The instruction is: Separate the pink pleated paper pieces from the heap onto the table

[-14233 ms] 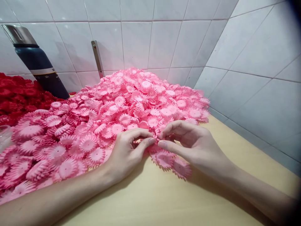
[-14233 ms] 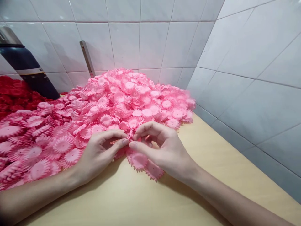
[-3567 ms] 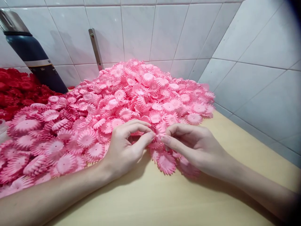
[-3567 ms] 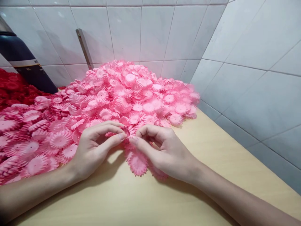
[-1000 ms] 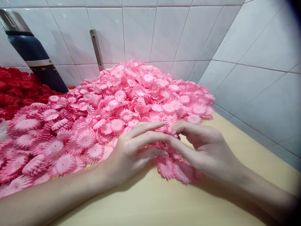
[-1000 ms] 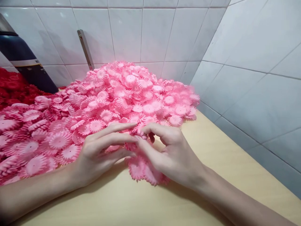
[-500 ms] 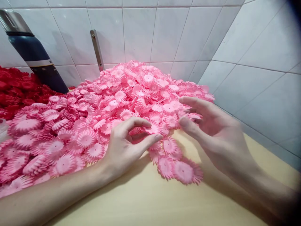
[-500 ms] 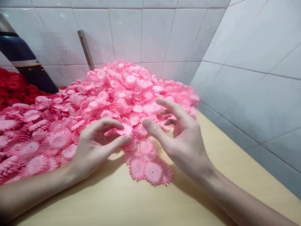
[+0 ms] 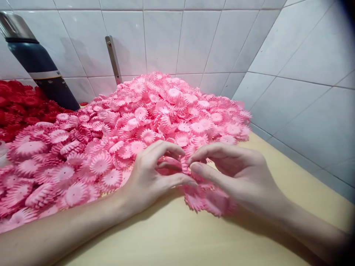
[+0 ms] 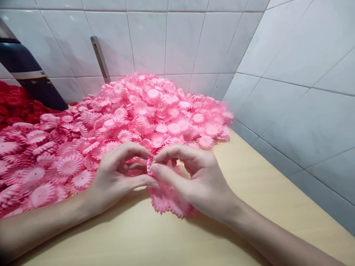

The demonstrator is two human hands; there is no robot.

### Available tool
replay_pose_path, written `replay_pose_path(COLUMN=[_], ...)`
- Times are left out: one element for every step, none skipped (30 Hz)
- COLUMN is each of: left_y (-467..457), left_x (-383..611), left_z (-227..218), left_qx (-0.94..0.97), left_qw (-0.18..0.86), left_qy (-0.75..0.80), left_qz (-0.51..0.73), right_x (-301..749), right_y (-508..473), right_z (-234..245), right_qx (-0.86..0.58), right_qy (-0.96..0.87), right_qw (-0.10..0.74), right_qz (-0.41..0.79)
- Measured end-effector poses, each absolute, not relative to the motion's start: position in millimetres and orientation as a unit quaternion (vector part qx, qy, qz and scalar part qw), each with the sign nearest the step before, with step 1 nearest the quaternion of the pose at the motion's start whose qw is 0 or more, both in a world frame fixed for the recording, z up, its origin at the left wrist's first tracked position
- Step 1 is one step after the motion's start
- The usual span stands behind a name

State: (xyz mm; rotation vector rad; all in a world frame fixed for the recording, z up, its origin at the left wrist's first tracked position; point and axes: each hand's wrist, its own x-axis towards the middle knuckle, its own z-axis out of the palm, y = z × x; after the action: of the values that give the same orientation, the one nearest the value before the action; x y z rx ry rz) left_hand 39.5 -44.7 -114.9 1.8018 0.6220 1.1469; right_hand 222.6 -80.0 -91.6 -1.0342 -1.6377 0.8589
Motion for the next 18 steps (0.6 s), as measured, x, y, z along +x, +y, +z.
replay_pose_path(left_y=[-44.4, -44.2, -44.1, -44.1, -44.2, -44.3, -44.4, -44.5, -44.5, -44.6, -44.6, -44.6, -44.7, -44.9, -45.2, -45.6, -46.1, -46.7], left_x=[39.2, 39.0, 38.9, 38.8, 38.7, 38.6, 38.5, 38.4, 38.2, 38.0, 37.8, 37.6, 37.6, 37.8, 38.2, 39.0, 40.0, 41.2], left_z=[-115.3, -115.3, -115.2, -114.9, -114.5, -114.1, -113.7, -113.3, -113.0, -112.6, -112.2, -111.7, -111.2, -110.5, -109.7, -108.9, -108.0, -107.2], left_qx=[0.731, 0.735, 0.739, 0.742, 0.744, 0.746, 0.748, 0.749, 0.75, 0.752, 0.756, 0.761, 0.767, 0.77, 0.768, 0.76, 0.747, 0.73], left_qw=[0.44, 0.435, 0.429, 0.424, 0.421, 0.419, 0.418, 0.417, 0.415, 0.414, 0.411, 0.406, 0.397, 0.386, 0.375, 0.37, 0.371, 0.378], left_qy=[0.244, 0.238, 0.236, 0.236, 0.236, 0.237, 0.238, 0.238, 0.237, 0.235, 0.234, 0.233, 0.232, 0.232, 0.233, 0.236, 0.241, 0.248], left_qz=[0.462, 0.462, 0.463, 0.463, 0.461, 0.459, 0.458, 0.457, 0.457, 0.455, 0.452, 0.448, 0.448, 0.452, 0.463, 0.479, 0.497, 0.512], right_x=[222.5, 222.6, 222.6, 222.6, 222.4, 222.2, 221.9, 221.6, 221.4, 221.3, 221.4, 221.7, 222.2, 222.9, 223.7, 224.5, 225.3, 226.0], right_y=[-79.4, -78.6, -77.9, -77.3, -76.9, -76.8, -77.0, -77.2, -77.6, -78.0, -78.3, -78.5, -78.4, -78.0, -77.3, -76.3, -75.2, -74.1], right_z=[-92.0, -92.2, -92.3, -92.4, -92.5, -92.5, -92.6, -92.6, -92.7, -92.8, -92.8, -92.9, -93.0, -93.0, -93.0, -93.0, -92.8, -92.5], right_qx=[-0.425, -0.422, -0.419, -0.417, -0.415, -0.414, -0.413, -0.413, -0.413, -0.412, -0.414, -0.415, -0.417, -0.419, -0.421, -0.424, -0.427, -0.432], right_qy=[-0.668, -0.664, -0.66, -0.659, -0.659, -0.66, -0.66, -0.66, -0.659, -0.657, -0.655, -0.654, -0.654, -0.653, -0.652, -0.651, -0.648, -0.645], right_qw=[0.493, 0.496, 0.497, 0.495, 0.492, 0.488, 0.486, 0.486, 0.487, 0.489, 0.491, 0.491, 0.489, 0.489, 0.491, 0.495, 0.5, 0.505], right_qz=[0.361, 0.368, 0.376, 0.383, 0.389, 0.394, 0.396, 0.397, 0.398, 0.398, 0.399, 0.399, 0.399, 0.399, 0.395, 0.39, 0.384, 0.376])
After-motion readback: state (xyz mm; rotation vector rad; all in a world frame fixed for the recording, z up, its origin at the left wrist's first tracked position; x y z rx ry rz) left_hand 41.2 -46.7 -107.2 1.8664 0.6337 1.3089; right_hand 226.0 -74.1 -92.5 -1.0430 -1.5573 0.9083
